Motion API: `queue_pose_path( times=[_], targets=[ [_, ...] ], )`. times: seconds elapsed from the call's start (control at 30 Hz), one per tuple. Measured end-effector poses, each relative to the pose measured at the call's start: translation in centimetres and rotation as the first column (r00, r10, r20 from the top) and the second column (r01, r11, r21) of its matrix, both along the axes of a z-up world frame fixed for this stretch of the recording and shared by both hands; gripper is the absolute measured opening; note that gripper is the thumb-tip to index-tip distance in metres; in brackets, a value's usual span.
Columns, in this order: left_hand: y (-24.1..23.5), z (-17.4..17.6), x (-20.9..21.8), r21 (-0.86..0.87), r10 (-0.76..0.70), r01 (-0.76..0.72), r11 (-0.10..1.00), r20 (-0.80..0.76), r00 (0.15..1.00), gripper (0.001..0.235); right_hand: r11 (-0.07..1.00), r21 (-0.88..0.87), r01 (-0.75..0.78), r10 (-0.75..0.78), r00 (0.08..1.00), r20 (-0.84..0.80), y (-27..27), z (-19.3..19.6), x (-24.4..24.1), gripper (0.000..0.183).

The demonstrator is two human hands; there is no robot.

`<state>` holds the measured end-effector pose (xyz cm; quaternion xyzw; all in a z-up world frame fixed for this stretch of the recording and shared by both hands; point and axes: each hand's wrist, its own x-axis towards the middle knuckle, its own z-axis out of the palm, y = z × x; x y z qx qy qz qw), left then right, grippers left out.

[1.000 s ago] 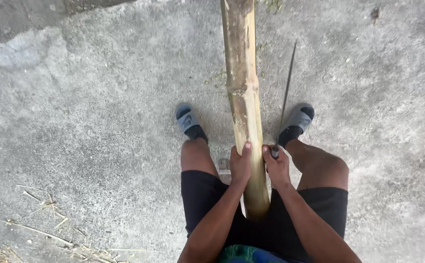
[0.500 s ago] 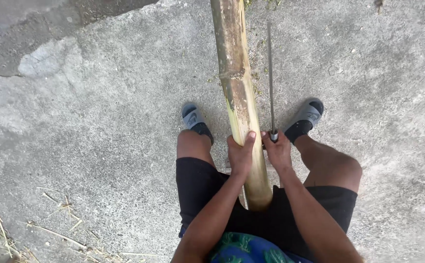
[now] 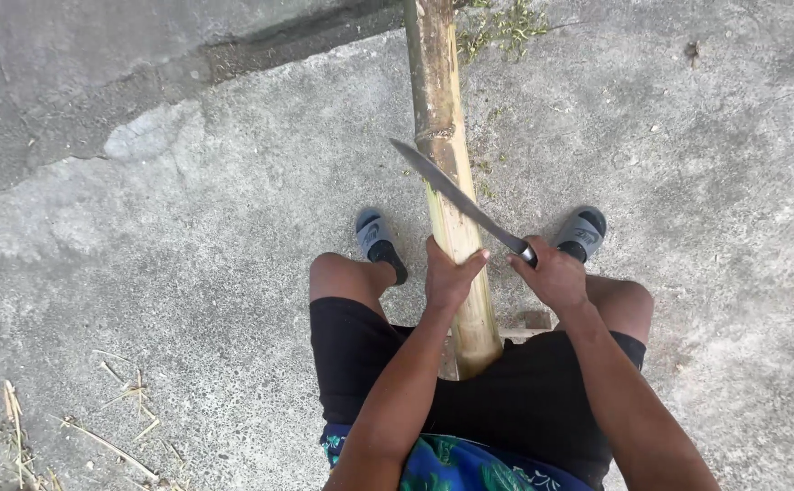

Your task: Stripping outer layer of bamboo using a machete.

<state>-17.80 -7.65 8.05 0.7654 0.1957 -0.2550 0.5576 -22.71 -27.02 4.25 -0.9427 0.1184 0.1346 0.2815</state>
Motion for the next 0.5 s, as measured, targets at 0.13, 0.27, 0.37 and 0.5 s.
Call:
queue_pose_path(
  times=[0.13,0.27,0.37,0.5],
  targets=[
    [-0.4,1.4,0.0,0.090,-0.017,0.022,0.996,-0.065,0.998,0.090,0.994,-0.086,-0.062,0.063,0.998,0.011,-1.0,-1.3,-0.9,0.041],
    [-0.6,2.8,0.7,0.081,0.015,-0.004,0.997,-0.132,0.991,0.090,0.976,-0.200,-0.083,0.095,0.994,0.047,-3.3,-3.8,0.1,0.035],
    [-0.3,0.9,-0.4,0.067,0.024,-0.022,0.998,-0.033,0.999,0.088,0.973,-0.215,-0.087,0.108,0.991,0.084,-3.1,-3.1,1.4,0.033],
    [-0.6,-0.7,-0.8,0.047,0.040,-0.043,0.998,0.075,0.996,0.085,0.975,-0.186,-0.124,0.144,0.985,0.095,-1.1,-1.9,2.8,0.030]
  ],
)
